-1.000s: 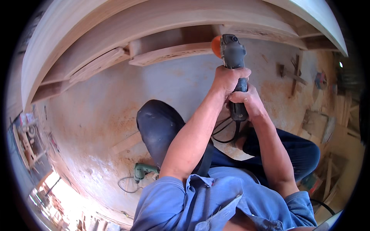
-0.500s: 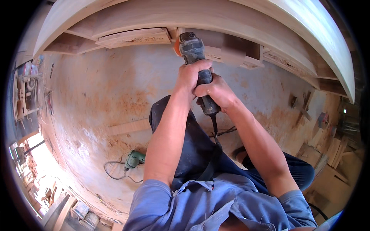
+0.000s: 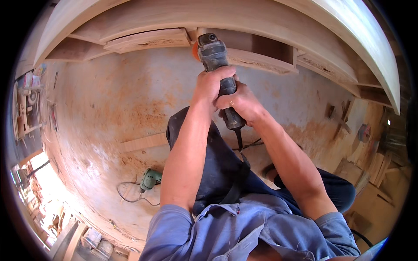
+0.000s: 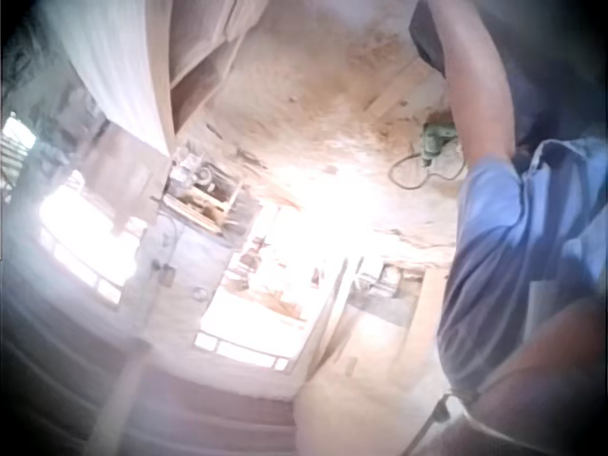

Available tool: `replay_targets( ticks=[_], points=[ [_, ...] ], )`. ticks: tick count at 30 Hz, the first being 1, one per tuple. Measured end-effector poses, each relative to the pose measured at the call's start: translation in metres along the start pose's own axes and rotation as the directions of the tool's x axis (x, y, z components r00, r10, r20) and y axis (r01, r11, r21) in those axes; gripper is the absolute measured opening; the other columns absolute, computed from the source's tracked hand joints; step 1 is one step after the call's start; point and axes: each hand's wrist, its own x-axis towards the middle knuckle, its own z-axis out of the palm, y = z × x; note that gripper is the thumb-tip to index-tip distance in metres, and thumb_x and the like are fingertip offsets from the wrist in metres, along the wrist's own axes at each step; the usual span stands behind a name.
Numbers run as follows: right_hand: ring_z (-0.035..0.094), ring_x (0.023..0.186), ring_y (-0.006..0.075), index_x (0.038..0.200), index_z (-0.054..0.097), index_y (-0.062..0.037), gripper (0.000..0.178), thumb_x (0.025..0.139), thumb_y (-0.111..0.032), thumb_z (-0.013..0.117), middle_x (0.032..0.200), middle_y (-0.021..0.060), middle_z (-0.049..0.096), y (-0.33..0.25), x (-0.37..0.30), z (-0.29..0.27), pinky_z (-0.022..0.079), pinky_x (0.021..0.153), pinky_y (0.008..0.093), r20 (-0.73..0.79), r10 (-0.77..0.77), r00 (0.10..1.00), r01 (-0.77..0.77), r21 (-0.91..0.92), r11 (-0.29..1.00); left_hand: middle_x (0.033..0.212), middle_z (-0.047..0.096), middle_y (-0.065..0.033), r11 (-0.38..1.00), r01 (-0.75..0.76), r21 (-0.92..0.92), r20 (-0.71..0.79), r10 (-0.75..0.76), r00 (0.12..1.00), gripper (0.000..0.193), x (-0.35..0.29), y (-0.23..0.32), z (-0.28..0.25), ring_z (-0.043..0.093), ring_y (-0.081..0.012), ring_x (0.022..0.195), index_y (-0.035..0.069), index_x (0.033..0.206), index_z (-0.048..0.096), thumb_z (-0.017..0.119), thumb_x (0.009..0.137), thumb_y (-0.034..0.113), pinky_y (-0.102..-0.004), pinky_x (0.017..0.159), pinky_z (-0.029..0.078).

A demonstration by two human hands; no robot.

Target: The person sits on the floor and uses an angle grinder to sand the carved edges and surfaces of a large wooden furniture piece. They also use a hammer to tap small wooden blocks into place and a chisel to refine the wood.

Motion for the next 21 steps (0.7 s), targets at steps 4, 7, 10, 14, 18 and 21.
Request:
replay_targets(
  ticks=[4, 7, 10, 14, 18, 21],
  points=[
    [0.064, 0.068, 0.0177, 0.099, 0.062, 0.0054, 0.039, 0.065, -0.011, 0.073, 0.084, 0.0095, 0.064, 0.0, -0.026, -0.03, 0.055, 0.061, 0.0326, -0.077, 0.034, 0.996, -0.03, 0.052, 0.998, 0.08, 0.069, -0.012, 0.995, 0.08, 0.067, 0.015, -0.081, 0.997, 0.022, -0.008, -0.016, 0.036, 0.065, -0.0202, 0.067, -0.003, 0.089, 0.069, 0.077, 0.079, 0.015, -0.0351, 0.064, 0.054],
    [0.063, 0.069, 0.0174, 0.096, 0.063, 0.0058, 0.038, 0.065, -0.012, 0.073, 0.083, 0.0095, 0.065, 0.003, -0.048, -0.054, 0.055, 0.062, 0.0326, -0.155, 0.05, 0.987, -0.038, 0.081, 0.996, 0.08, 0.068, -0.0115, 0.99, 0.106, 0.09, 0.085, -0.113, 0.99, 0.021, -0.011, -0.037, 0.065, 0.065, -0.0197, 0.067, -0.003, 0.088, 0.069, 0.077, 0.079, 0.015, -0.0343, 0.064, 0.053],
    [0.064, 0.068, 0.019, 0.095, 0.064, 0.0069, 0.037, 0.064, -0.011, 0.071, 0.082, 0.0107, 0.065, 0.012, -0.068, -0.078, 0.055, 0.062, 0.0323, -0.264, 0.05, 0.963, -0.028, 0.088, 0.996, 0.081, 0.069, -0.0117, 0.982, 0.123, 0.142, 0.176, -0.147, 0.973, 0.026, -0.012, -0.057, 0.092, 0.066, -0.02, 0.069, -0.002, 0.092, 0.068, 0.078, 0.078, 0.017, -0.0345, 0.066, 0.055],
    [0.067, 0.065, 0.0225, 0.096, 0.064, 0.0076, 0.039, 0.064, -0.012, 0.07, 0.081, 0.0139, 0.068, 0.028, -0.093, -0.118, 0.055, 0.061, 0.0331, -0.375, 0.085, 0.923, -0.05, 0.101, 0.994, 0.08, 0.07, -0.0115, 0.964, 0.155, 0.216, 0.279, -0.213, 0.936, 0.029, -0.003, -0.095, 0.131, 0.065, -0.0199, 0.063, -0.002, 0.093, 0.068, 0.08, 0.076, 0.018, -0.0337, 0.063, 0.055],
    [0.066, 0.064, 0.023, 0.098, 0.063, 0.0057, 0.036, 0.067, -0.013, 0.07, 0.08, 0.0138, 0.067, 0.039, -0.125, -0.148, 0.055, 0.059, 0.0335, -0.531, 0.079, 0.844, 0.021, 0.179, 0.984, 0.077, 0.068, -0.0101, 0.938, 0.214, 0.272, 0.399, -0.313, 0.862, 0.027, 0.005, -0.137, 0.178, 0.065, -0.0194, 0.06, 0.0, 0.088, 0.067, 0.083, 0.074, 0.017, -0.033, 0.06, 0.056],
    [0.065, 0.062, 0.0226, 0.099, 0.062, 0.0039, 0.039, 0.068, -0.017, 0.07, 0.079, 0.0122, 0.065, 0.052, -0.146, -0.155, 0.056, 0.059, 0.0327, -0.614, 0.017, 0.789, 0.124, 0.186, 0.975, 0.083, 0.069, -0.0129, 0.925, 0.313, 0.216, 0.559, -0.38, 0.737, 0.04, -0.004, -0.159, 0.19, 0.069, -0.0207, 0.07, 0.002, 0.098, 0.064, 0.075, 0.088, 0.039, -0.0344, 0.067, 0.058]
  ],
)
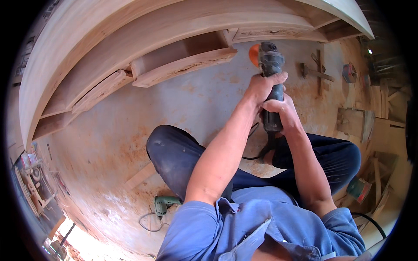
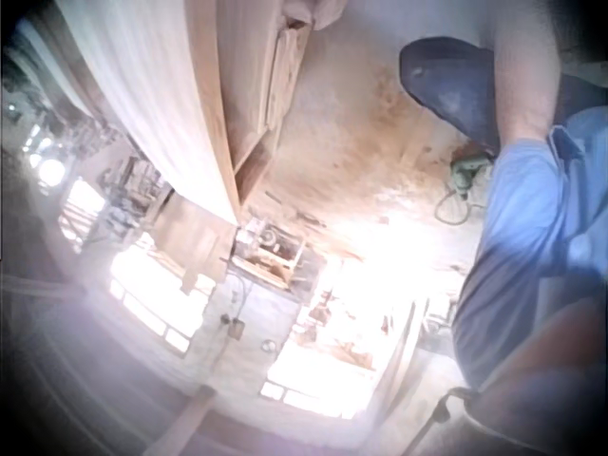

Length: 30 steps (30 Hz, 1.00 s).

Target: The person sits on the floor and uses an angle grinder to sand the carved edges and surfaces of a large wooden furniture piece. They also use a hammer to tap small wooden blocks into place and a chisel to refine the wood.

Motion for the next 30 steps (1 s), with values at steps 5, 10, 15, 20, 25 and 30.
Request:
replay_targets(
  ticks=[5, 10, 15, 20, 25, 30],
  points=[
    [0.066, 0.063, 0.0224, 0.105, 0.06, 0.003, 0.047, 0.067, -0.023, 0.072, 0.083, 0.0124, 0.066, 0.033, -0.025, -0.035, 0.058, 0.06, 0.0348, 0.163, 0.01, 0.987, -0.059, 0.297, 0.953, 0.099, 0.07, -0.0182, 0.937, 0.093, -0.336, 0.182, -0.033, 0.983, 0.061, -0.028, -0.033, 0.009, 0.071, -0.0268, 0.084, 0.001, 0.118, 0.061, 0.044, 0.103, 0.058, -0.0398, 0.079, 0.059],
    [0.067, 0.064, 0.0236, 0.105, 0.06, 0.0035, 0.049, 0.067, -0.024, 0.074, 0.085, 0.0131, 0.066, 0.056, -0.028, -0.025, 0.06, 0.062, 0.036, 0.254, 0.046, 0.966, -0.151, 0.409, 0.9, 0.105, 0.071, -0.018, 0.946, 0.132, -0.296, 0.137, -0.095, 0.986, 0.054, -0.037, -0.058, -0.026, 0.071, -0.0274, 0.09, -0.001, 0.122, 0.061, 0.05, 0.103, 0.048, -0.0399, 0.084, 0.058],
    [0.065, 0.065, 0.0211, 0.103, 0.057, 0.0019, 0.045, 0.068, -0.019, 0.075, 0.082, 0.0113, 0.065, 0.06, -0.02, -0.027, 0.055, 0.063, 0.0334, 0.055, 0.022, 0.998, -0.035, 0.259, 0.965, 0.103, 0.072, -0.0132, 0.985, -0.157, -0.068, -0.312, 0.128, 0.941, 0.021, -0.039, -0.027, -0.072, 0.069, -0.0232, 0.094, -0.001, 0.106, 0.067, 0.059, 0.096, 0.015, -0.0389, 0.088, 0.056],
    [0.062, 0.069, 0.018, 0.102, 0.055, -0.0008, 0.044, 0.067, -0.016, 0.077, 0.082, 0.0088, 0.062, 0.06, -0.005, -0.031, 0.052, 0.064, 0.0315, -0.095, 0.03, 0.995, -0.007, 0.236, 0.972, 0.134, 0.055, -0.0211, 0.757, -0.633, -0.165, -0.704, 0.359, 0.613, 0.044, -0.041, 0.083, -0.17, 0.055, -0.0338, 0.126, -0.004, 0.138, 0.049, 0.055, 0.096, 0.005, -0.0456, 0.111, 0.046],
    [0.06, 0.072, 0.0172, 0.103, 0.056, -0.0003, 0.047, 0.067, -0.018, 0.08, 0.083, 0.0075, 0.061, 0.065, 0.01, -0.038, 0.05, 0.066, 0.0318, -0.212, -0.02, 0.977, -0.011, -0.141, 0.99, 0.153, 0.039, -0.0263, 0.691, -0.723, -0.026, -0.56, 0.588, 0.583, 0.054, -0.018, 0.117, -0.166, 0.038, -0.0409, 0.142, -0.002, 0.15, 0.038, 0.045, 0.104, 0.026, -0.0522, 0.122, 0.03],
    [0.064, 0.082, 0.0255, 0.116, 0.055, 0.003, 0.062, 0.066, -0.022, 0.082, 0.09, 0.0126, 0.063, 0.092, 0.031, -0.039, 0.052, 0.076, 0.0378, -0.286, -0.089, 0.954, -0.036, -0.402, 0.915, 0.15, 0.039, -0.0295, 0.69, -0.709, -0.144, -0.602, 0.508, 0.616, 0.054, 0.012, 0.152, -0.172, 0.038, -0.0435, 0.141, -0.017, 0.143, 0.036, 0.044, 0.102, 0.018, -0.0549, 0.122, 0.03]
  ],
)
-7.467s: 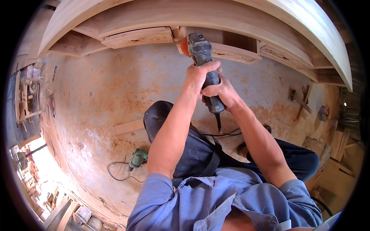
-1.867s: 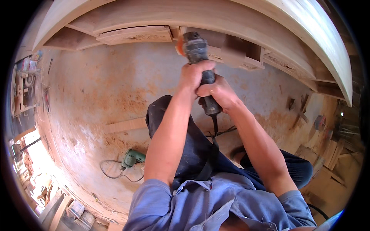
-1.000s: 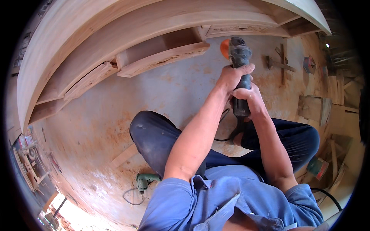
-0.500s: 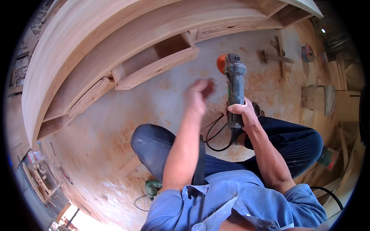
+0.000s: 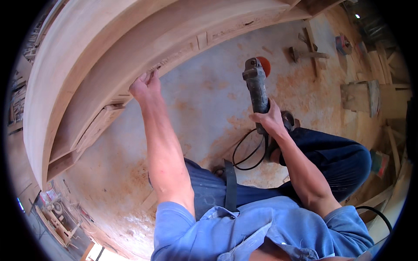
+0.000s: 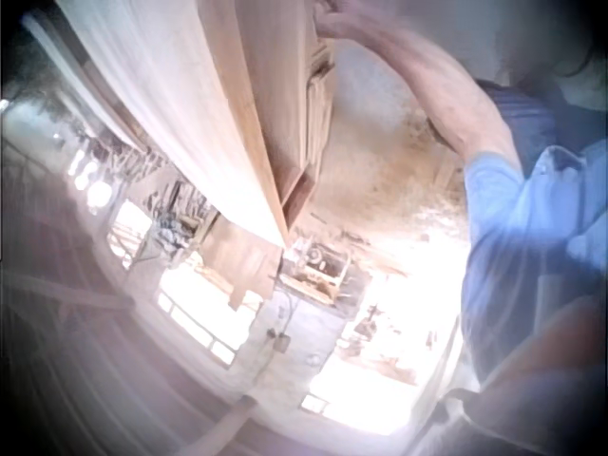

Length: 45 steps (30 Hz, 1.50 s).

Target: The person sits on the floor and uses an angle grinder to sand the carved edges and surfaces of a large wooden furniture piece. They also use a hammer to tap small wooden blocks into place and a chisel to refine the wood.

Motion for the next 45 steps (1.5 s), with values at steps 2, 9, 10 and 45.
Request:
replay_targets(
  ticks=[2, 9, 10, 45],
  points=[
    [0.064, 0.084, 0.029, 0.121, 0.054, 0.0028, 0.069, 0.064, -0.022, 0.084, 0.093, 0.0137, 0.063, 0.013, 0.01, 0.008, 0.052, 0.079, 0.0387, -0.036, -0.005, 0.999, 0.0, -0.132, 0.991, 0.149, 0.039, -0.0313, 0.997, -0.073, 0.006, 0.0, 0.073, 0.997, 0.054, -0.013, -0.008, 0.002, 0.041, -0.044, 0.139, -0.019, 0.142, 0.035, 0.044, 0.102, 0.017, -0.0552, 0.122, 0.031],
    [0.061, 0.112, 0.0459, 0.151, 0.034, -0.0073, 0.086, 0.074, -0.016, 0.073, 0.124, 0.0284, 0.057, 0.053, 0.047, 0.035, 0.05, 0.094, 0.0515, -0.114, -0.091, 0.989, 0.013, -0.553, 0.833, 0.148, 0.039, -0.0334, 1.0, 0.001, 0.031, -0.031, 0.0, 1.0, 0.047, 0.003, -0.008, -0.02, 0.04, -0.0463, 0.141, -0.011, 0.147, 0.031, 0.042, 0.107, 0.012, -0.0566, 0.12, 0.036],
    [0.06, 0.113, 0.047, 0.153, 0.031, -0.0081, 0.086, 0.076, -0.014, 0.07, 0.127, 0.0287, 0.054, 0.053, 0.05, 0.037, 0.05, 0.094, 0.0523, -0.099, -0.063, 0.993, -0.004, -0.569, 0.822, 0.148, 0.038, -0.0334, 1.0, 0.01, 0.028, -0.057, -0.008, 0.998, 0.048, 0.002, -0.009, -0.017, 0.038, -0.0465, 0.142, -0.01, 0.148, 0.03, 0.042, 0.107, 0.012, -0.0568, 0.119, 0.036],
    [0.052, 0.12, 0.0467, 0.158, 0.023, -0.0126, 0.1, 0.072, -0.005, 0.073, 0.132, 0.0271, 0.048, 0.132, 0.072, 0.056, 0.047, 0.099, 0.0523, -0.057, -0.082, 0.995, 0.04, -0.519, 0.854, 0.154, 0.041, -0.0232, 0.988, -0.142, 0.055, -0.153, 0.149, 0.977, 0.056, -0.083, -0.063, -0.058, 0.041, -0.0305, 0.142, -0.007, 0.146, 0.038, 0.05, 0.107, 0.031, -0.043, 0.118, 0.035]
  ],
)
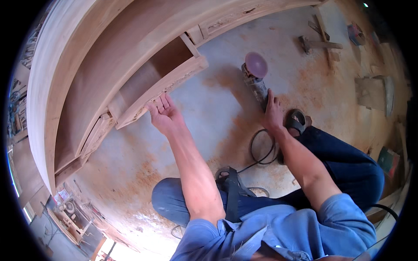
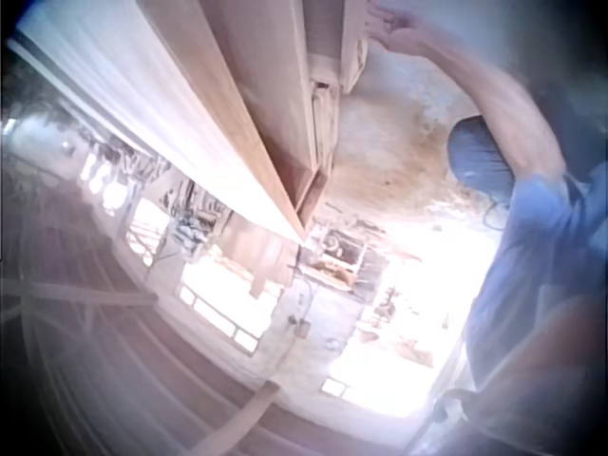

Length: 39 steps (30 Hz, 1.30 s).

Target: The person sits on the floor and uses an angle grinder to sand the carved edges and surfaces of a large wooden furniture piece. They also use a hammer to tap small wooden blocks into place and a chisel to refine the wood.

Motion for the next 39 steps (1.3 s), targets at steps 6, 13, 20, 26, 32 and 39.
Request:
replay_targets(
  ticks=[6, 13, 20, 26, 32, 39],
  points=[
    [0.069, 0.099, 0.034, 0.132, 0.058, -0.0008, 0.073, 0.061, -0.007, 0.073, 0.099, 0.0224, 0.067, -0.047, 0.004, -0.078, 0.054, 0.086, 0.0404, 0.278, 0.159, 0.947, -0.245, 0.309, 0.919, 0.132, 0.062, -0.0173, 0.761, 0.53, 0.375, -0.09, -0.539, 0.838, 0.05, -0.074, -0.073, -0.032, 0.056, -0.0318, 0.125, -0.001, 0.142, 0.047, 0.058, 0.101, 0.026, -0.0443, 0.106, 0.044],
    [0.061, 0.085, 0.0249, 0.111, 0.061, 0.0037, 0.062, 0.054, -0.013, 0.075, 0.09, 0.0134, 0.063, -0.054, -0.007, -0.179, 0.052, 0.079, 0.0345, 0.49, -0.289, 0.822, 0.046, 0.449, 0.892, 0.119, 0.068, -0.0146, 0.685, 0.679, 0.266, 0.505, -0.699, 0.507, 0.041, -0.163, -0.134, 0.015, 0.064, -0.0277, 0.11, -0.002, 0.123, 0.06, 0.075, 0.09, 0.016, -0.0427, 0.1, 0.048],
    [0.064, 0.082, 0.0204, 0.111, 0.059, 0.0022, 0.058, 0.056, -0.009, 0.075, 0.091, 0.0097, 0.065, -0.06, 0.023, -0.233, 0.053, 0.072, 0.0325, 0.279, -0.4, 0.873, 0.225, 0.498, 0.837, 0.115, 0.066, -0.0067, 0.894, 0.173, 0.413, 0.589, -0.407, 0.698, 0.046, -0.211, -0.123, 0.083, 0.06, -0.0132, 0.103, -0.001, 0.129, 0.057, 0.067, 0.1, 0.033, -0.0294, 0.095, 0.046],
    [0.065, 0.074, 0.0215, 0.104, 0.065, 0.0025, 0.043, 0.063, -0.009, 0.073, 0.085, 0.0107, 0.066, -0.021, 0.025, -0.169, 0.054, 0.071, 0.0331, 0.476, -0.468, 0.745, -0.327, 0.871, 0.367, 0.094, 0.068, -0.005, 0.764, 0.306, 0.567, 0.462, -0.603, 0.65, 0.048, -0.177, -0.14, 0.075, 0.062, -0.0125, 0.078, 0.0, 0.107, 0.066, 0.061, 0.102, 0.047, -0.0279, 0.071, 0.051],
    [0.066, 0.072, 0.0229, 0.102, 0.064, 0.0053, 0.039, 0.066, -0.009, 0.07, 0.085, 0.0129, 0.066, -0.023, 0.029, -0.135, 0.055, 0.067, 0.0358, 0.633, -0.51, 0.582, -0.523, 0.772, 0.361, 0.081, 0.068, -0.0054, 0.699, 0.038, 0.714, 0.226, -0.282, 0.933, 0.055, -0.171, -0.157, 0.053, 0.061, -0.012, 0.071, -0.003, 0.092, 0.068, 0.063, 0.099, 0.051, -0.0288, 0.066, 0.051],
    [0.067, 0.072, 0.0245, 0.106, 0.06, 0.006, 0.044, 0.066, -0.009, 0.07, 0.085, 0.0142, 0.067, -0.014, 0.049, -0.114, 0.057, 0.067, 0.0364, 0.592, -0.629, 0.503, -0.527, 0.787, 0.319, 0.082, 0.067, -0.0047, 0.709, 0.313, 0.632, 0.094, -0.471, 0.877, 0.042, -0.16, -0.152, 0.067, 0.06, -0.0123, 0.068, 0.0, 0.091, 0.068, 0.071, 0.096, 0.042, -0.0294, 0.063, 0.05]
  ],
)
